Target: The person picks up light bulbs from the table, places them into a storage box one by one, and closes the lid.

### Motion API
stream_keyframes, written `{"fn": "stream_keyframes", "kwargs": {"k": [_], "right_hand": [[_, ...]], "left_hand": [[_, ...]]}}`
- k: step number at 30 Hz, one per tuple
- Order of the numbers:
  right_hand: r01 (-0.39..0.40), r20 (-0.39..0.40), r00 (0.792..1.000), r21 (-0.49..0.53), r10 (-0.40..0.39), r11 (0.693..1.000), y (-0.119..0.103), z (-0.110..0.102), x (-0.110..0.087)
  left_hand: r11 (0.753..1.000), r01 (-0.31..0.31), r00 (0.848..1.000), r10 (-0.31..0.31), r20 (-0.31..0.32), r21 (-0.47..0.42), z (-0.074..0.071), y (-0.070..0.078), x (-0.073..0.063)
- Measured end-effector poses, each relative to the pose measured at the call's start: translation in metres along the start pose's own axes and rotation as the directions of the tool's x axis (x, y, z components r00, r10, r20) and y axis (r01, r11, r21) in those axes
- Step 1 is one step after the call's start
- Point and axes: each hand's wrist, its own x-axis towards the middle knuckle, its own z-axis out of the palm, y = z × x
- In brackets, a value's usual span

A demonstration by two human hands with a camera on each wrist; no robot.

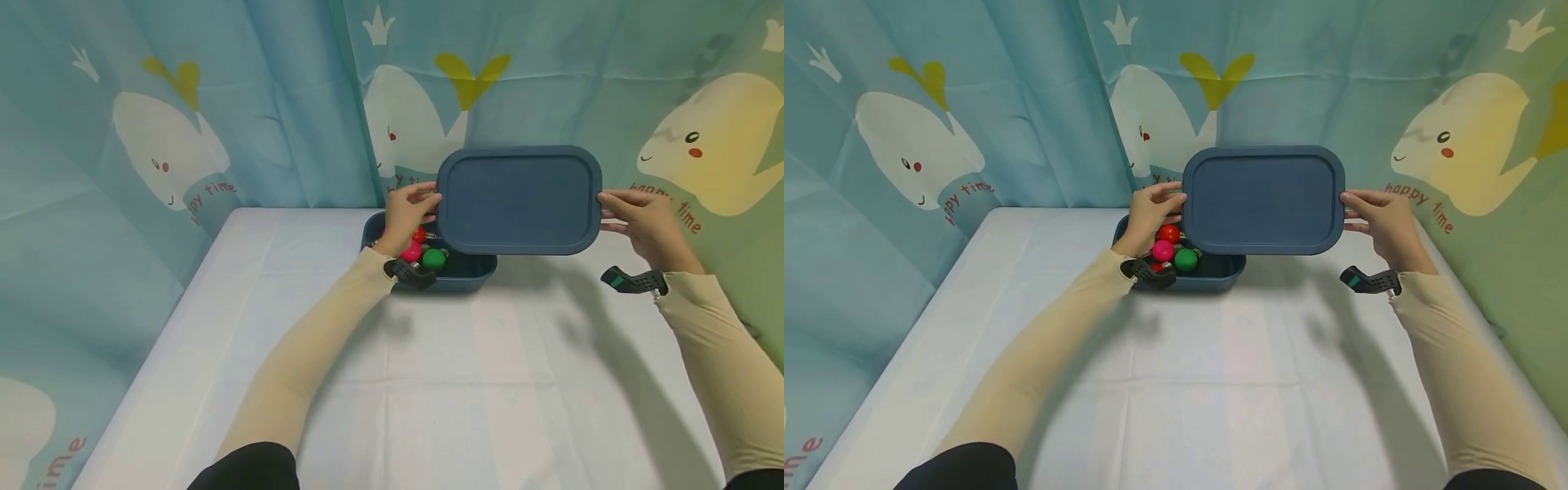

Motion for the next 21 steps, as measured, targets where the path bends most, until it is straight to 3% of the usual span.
{"fn": "stream_keyframes", "kwargs": {"k": [7,14,21], "right_hand": [[-0.101,0.020,0.994,-0.203,0.107,0.974,0.005,0.017,0.012],[-0.166,0.188,0.964,-0.115,0.186,0.979,0.012,0.029,0.019],[-0.200,0.213,0.951,-0.130,0.224,0.971,0.018,0.048,0.023]], "left_hand": [[0.982,0.180,0.983,-0.178,0.038,-0.053,-0.027,0.002,0.002],[0.964,0.261,0.960,-0.254,0.117,-0.049,-0.057,-0.003,0.002],[0.950,0.311,0.942,-0.304,0.143,-0.031,-0.080,-0.009,0.004]]}}
